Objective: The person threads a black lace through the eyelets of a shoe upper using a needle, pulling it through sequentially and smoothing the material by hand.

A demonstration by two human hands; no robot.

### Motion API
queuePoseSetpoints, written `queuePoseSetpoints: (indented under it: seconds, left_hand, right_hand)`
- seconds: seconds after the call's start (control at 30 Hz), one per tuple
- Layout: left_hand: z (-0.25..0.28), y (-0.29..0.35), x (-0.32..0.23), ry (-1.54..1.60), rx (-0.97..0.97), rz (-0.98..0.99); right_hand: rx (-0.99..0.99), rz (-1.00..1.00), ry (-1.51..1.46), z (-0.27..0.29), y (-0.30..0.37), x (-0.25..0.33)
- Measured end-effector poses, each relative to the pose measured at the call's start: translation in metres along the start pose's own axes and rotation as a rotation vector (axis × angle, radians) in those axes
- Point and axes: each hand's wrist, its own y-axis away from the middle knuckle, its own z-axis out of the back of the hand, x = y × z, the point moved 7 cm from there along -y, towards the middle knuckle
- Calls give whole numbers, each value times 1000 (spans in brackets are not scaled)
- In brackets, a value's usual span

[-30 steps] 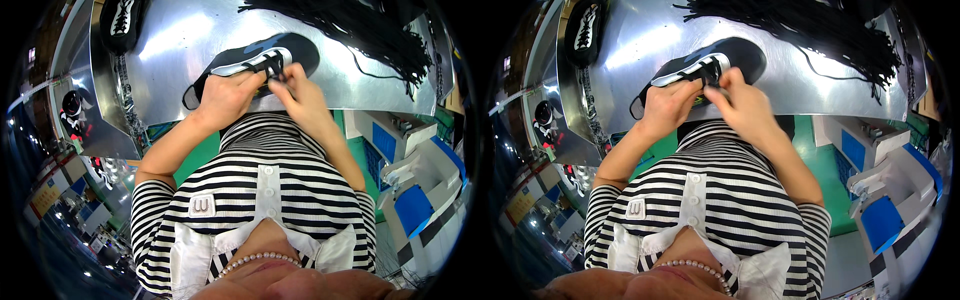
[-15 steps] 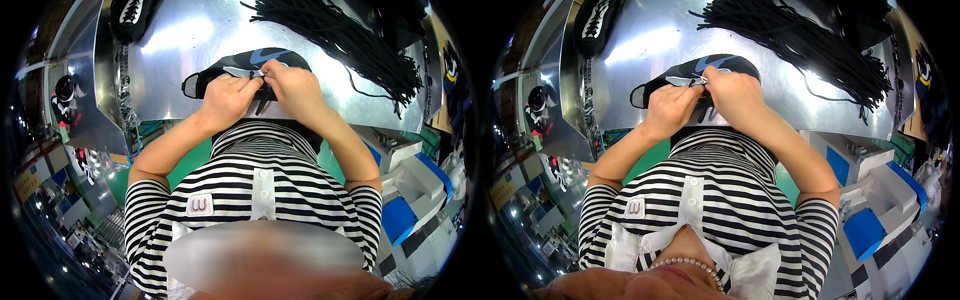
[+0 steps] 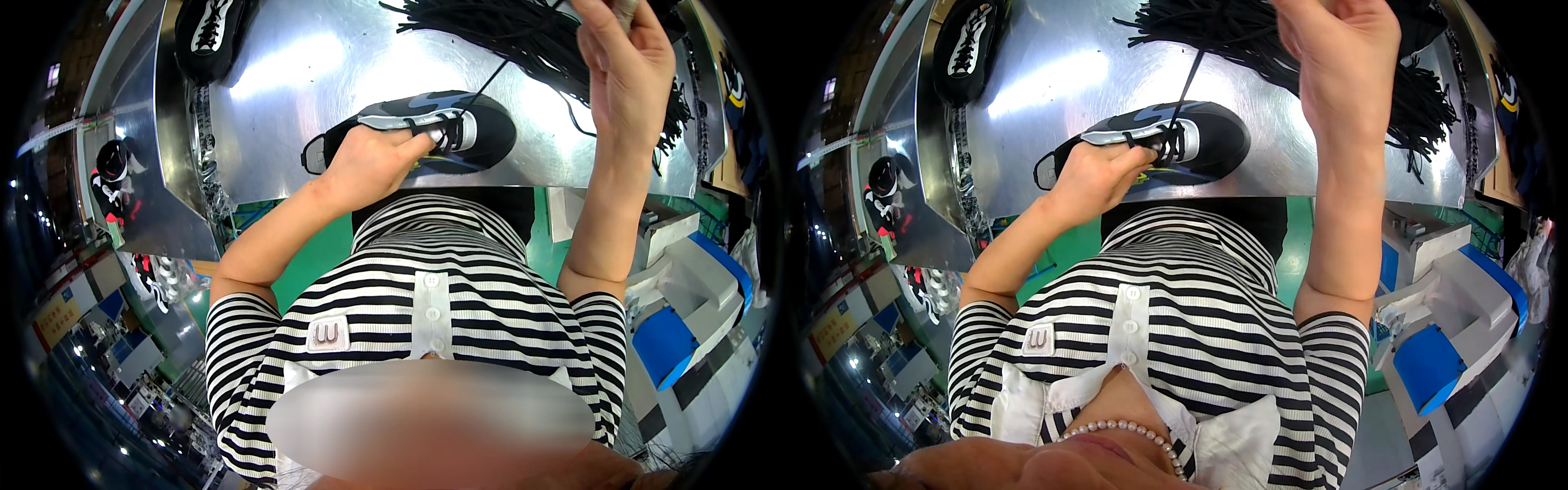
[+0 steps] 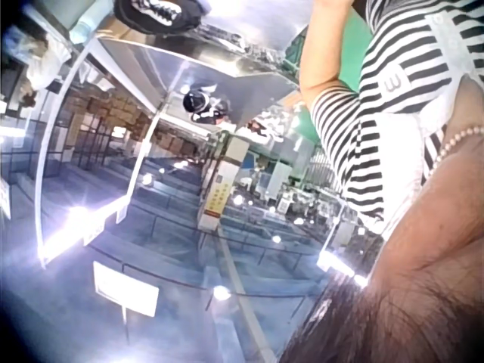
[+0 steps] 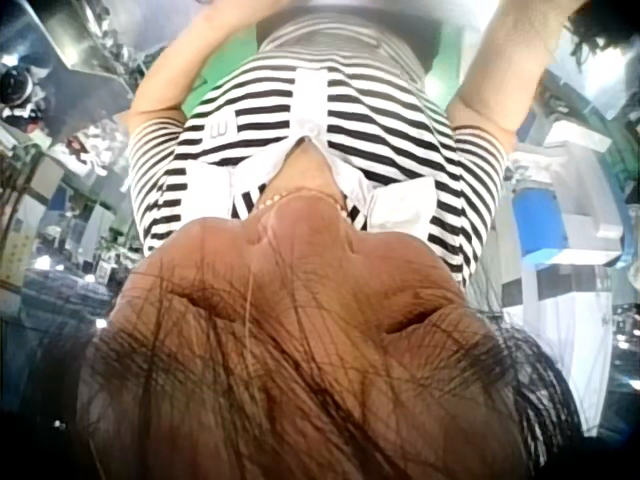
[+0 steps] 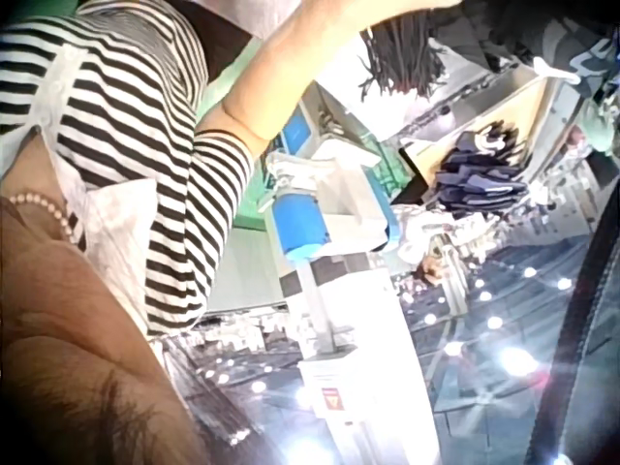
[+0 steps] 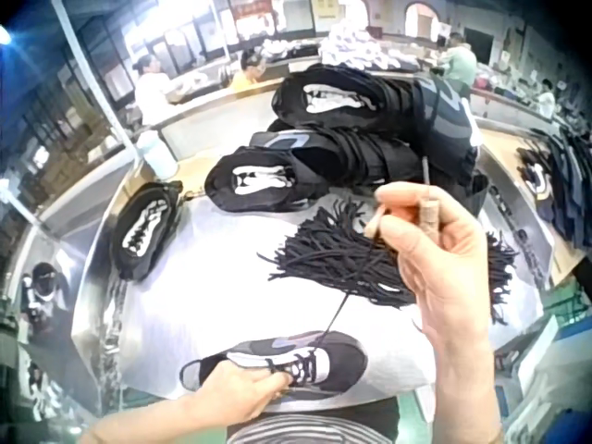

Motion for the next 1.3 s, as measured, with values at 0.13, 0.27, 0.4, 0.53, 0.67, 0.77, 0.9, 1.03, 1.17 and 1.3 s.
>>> queuePoseSetpoints:
  seconds: [0.13, 0.27, 0.4, 0.53, 0.67, 0.77, 0.9, 1.03, 1.17, 1.3]
  left_hand:
    - [0, -9, -1, -6, 90, -68]
    - [-2, -4, 0, 31, 93, -32]
    - [-2, -8, 2, 65, 116, -21]
    - [0, -8, 18, 238, 68, 126]
    - [19, -5, 35, 560, -149, 508]
    - [14, 4, 58, 566, -204, 703]
    - [13, 3, 67, 495, -376, 716]
    - [13, -2, 61, 485, -497, 676]
    - [13, -4, 61, 551, -499, 658]
    - [15, -8, 57, 581, -494, 623]
  right_hand:
    - [91, -340, -67, 0, 39, -82]
    - [-19, 0, -122, 48, -8, -45]
    - [-139, 5, -250, 61, -14, -41]
    - [184, -419, -286, -1, 58, -108]
    - [296, -563, 37, -23, 99, -136]
    - [462, -707, -16, -32, 101, -132]
    - [851, -862, -217, -40, 111, -118]
    - [673, -558, -13, -48, 85, -111]
    - [493, -286, 308, -45, 55, -108]
    - [444, -158, 367, -46, 56, -125]
